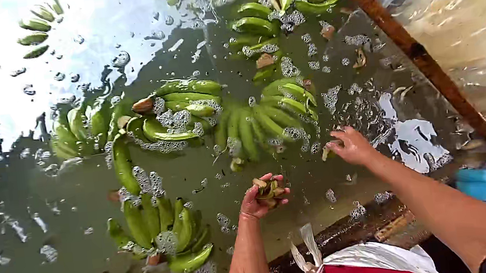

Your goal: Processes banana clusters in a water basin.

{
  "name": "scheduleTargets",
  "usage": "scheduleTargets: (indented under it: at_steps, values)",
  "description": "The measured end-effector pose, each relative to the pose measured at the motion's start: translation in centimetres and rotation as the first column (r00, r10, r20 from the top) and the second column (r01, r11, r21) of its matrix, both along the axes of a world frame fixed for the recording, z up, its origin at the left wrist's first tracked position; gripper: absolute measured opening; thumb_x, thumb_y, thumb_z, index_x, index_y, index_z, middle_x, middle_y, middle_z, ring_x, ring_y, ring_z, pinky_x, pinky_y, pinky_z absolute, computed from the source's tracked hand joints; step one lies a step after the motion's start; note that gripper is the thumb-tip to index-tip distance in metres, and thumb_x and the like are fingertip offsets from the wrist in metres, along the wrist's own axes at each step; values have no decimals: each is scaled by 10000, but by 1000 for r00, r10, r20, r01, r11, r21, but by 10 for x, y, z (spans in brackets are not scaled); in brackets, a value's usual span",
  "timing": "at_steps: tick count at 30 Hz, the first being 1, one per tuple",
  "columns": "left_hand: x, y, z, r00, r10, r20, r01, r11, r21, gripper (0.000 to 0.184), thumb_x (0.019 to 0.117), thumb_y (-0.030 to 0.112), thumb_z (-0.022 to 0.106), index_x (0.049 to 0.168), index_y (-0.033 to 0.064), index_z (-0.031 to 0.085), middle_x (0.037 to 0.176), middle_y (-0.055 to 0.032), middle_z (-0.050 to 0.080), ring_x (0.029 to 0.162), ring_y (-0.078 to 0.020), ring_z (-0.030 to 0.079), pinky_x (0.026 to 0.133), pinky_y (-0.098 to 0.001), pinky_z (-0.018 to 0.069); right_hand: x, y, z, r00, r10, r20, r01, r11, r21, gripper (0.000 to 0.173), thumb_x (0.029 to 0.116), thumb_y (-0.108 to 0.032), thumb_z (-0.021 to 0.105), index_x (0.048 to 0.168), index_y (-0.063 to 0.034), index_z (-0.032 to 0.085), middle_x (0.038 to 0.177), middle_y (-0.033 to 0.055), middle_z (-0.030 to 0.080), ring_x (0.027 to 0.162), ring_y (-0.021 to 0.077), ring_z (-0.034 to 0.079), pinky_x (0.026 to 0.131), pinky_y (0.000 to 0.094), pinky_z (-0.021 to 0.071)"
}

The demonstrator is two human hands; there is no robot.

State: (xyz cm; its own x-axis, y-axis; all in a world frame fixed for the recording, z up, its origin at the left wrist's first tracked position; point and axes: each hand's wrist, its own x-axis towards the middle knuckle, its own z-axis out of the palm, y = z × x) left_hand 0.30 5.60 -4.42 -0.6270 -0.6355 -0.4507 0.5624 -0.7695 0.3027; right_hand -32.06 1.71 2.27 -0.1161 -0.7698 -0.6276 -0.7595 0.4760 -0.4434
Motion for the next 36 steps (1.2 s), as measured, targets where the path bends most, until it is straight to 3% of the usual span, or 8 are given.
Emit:
scheduleTargets:
  at_steps: [4, 6, 9, 12, 16, 23, 31, 36]
  values:
    - [16, 5, 9, 963, 44, 268, -56, 998, 37, 807, 611, 519, 923, 1252, 110, 655, 1187, -118, 732, 977, -301, 746, 744, -453, 638, 18, 22, -14, 983, -24, 180, -10, 983, 185, 485, 1055, -302, 580, 1353, 81, 577, 1430, 361, 491, 1339, 478, 488, 1127, 590, 364]
    - [7, 9, 19, 906, 85, 416, -108, 994, 34, 680, 815, 392, 758, 1342, 26, 531, 1190, -126, 699, 940, -265, 724, 735, -421, 621, 38, 33, -14, 931, -214, 294, 123, 947, 297, 423, 1065, -234, 562, 1355, 73, 562, 1335, 305, 580, 1226, 380, 575, 1042, 521, 442]
    - [-27, 14, 38, 764, 135, 631, -157, 987, -22, 407, 968, 131, 445, 1334, -38, 498, 1124, -102, 675, 862, -163, 686, 733, -351, 600, 77, 48, -12, 655, -615, 438, 355, 763, 540, 371, 1102, -221, 458, 1415, -26, 504, 1232, 199, 612, 1023, 295, 629, 829, 494, 542]
    - [-65, 28, 49, 607, 308, 732, -168, 951, -261, 384, 915, 36, 535, 1265, -123, 535, 1242, -141, 628, 1031, -89, 629, 886, -264, 538, 108, 55, -9, 429, -760, 488, 356, 638, 683, 443, 1129, -371, 336, 1443, -90, 472, 1194, 161, 617, 998, 292, 637, 798, 504, 542]
    - [-78, 46, 62, 366, 525, 769, 315, 707, -633, 608, 820, 161, 698, 1289, -204, 570, 1441, -420, 453, 1400, -493, 431, 1179, -495, 354, 126, 66, -7, 137, -790, 597, 300, 607, 735, 597, 1111, -482, 98, 1331, -92, 493, 1062, 85, 649, 933, 201, 658, 762, 398, 564]
    - [-67, 49, 78, 359, 612, 705, 744, 268, -612, 620, 957, 439, 556, 1331, -48, 642, 1415, -321, 564, 1336, -517, 522, 1122, -691, 326, 120, 66, -18, -190, -655, 731, 277, 679, 680, 647, 1084, -433, 38, 1179, -99, 584, 873, 12, 732, 741, 99, 702, 626, 266, 585]
    - [-76, 33, 89, 476, 484, 734, 740, 230, -632, 1078, 945, 807, 203, 1476, -94, 462, 1510, -343, 453, 1444, -556, 352, 1187, -656, 265, 105, 73, -16, -311, -699, 644, 158, 630, 760, 593, 1081, -451, 129, 1018, -158, 641, 883, 9, 752, 811, 106, 721, 727, 297, 603]
    - [-64, 17, 88, 680, 422, 599, 545, 255, -799, 1055, 928, 831, 290, 1531, -31, 374, 1588, -307, 350, 1548, -362, 239, 1270, -497, 184, 104, 75, -10, -406, -645, 647, 141, 655, 742, 563, 1012, -617, 310, 1022, -195, 684, 946, 50, 761, 848, 198, 739, 668, 404, 615]
